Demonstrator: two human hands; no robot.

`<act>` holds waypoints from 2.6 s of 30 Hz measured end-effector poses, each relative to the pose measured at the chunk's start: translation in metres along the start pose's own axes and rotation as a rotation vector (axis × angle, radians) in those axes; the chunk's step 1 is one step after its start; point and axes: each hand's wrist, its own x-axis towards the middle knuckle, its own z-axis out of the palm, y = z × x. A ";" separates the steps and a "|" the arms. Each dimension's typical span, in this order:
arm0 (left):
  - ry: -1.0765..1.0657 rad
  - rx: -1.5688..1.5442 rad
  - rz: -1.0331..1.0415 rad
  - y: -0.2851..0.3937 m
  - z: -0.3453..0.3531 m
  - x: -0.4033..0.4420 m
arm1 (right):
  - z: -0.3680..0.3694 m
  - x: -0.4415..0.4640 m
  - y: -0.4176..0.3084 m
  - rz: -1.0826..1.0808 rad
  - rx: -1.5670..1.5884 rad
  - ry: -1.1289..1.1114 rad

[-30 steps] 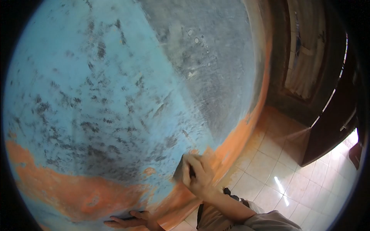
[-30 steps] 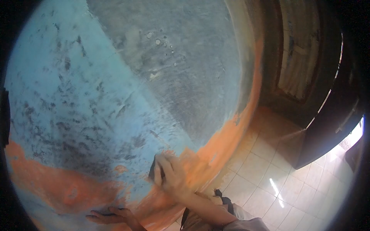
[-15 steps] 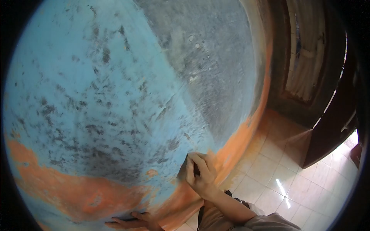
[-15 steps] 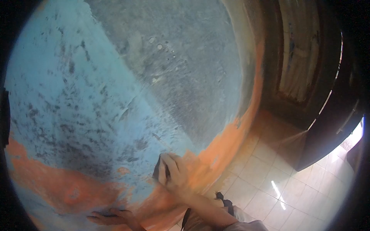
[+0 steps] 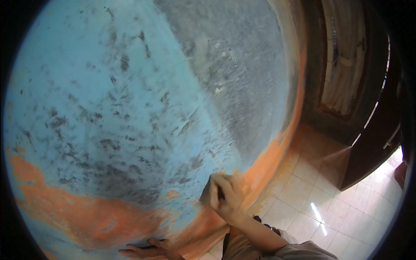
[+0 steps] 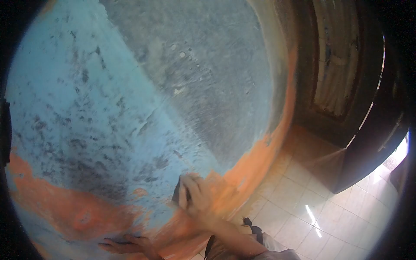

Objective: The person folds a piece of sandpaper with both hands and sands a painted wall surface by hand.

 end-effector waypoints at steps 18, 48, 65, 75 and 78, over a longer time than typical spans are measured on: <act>-0.027 0.100 -0.002 -0.004 -0.006 0.002 | -0.001 -0.004 -0.006 -0.078 0.023 -0.009; 0.111 -0.110 -0.037 -0.003 0.007 -0.002 | 0.003 -0.002 0.019 -0.062 0.021 0.085; 0.031 -0.094 -0.067 -0.002 -0.001 -0.001 | -0.001 -0.006 0.029 -0.004 -0.062 0.123; -0.007 0.131 0.029 0.014 -0.017 0.015 | -0.001 -0.006 0.018 0.235 0.100 0.103; 0.029 -0.007 -0.010 0.008 -0.006 0.009 | 0.013 -0.021 0.008 0.305 0.336 0.213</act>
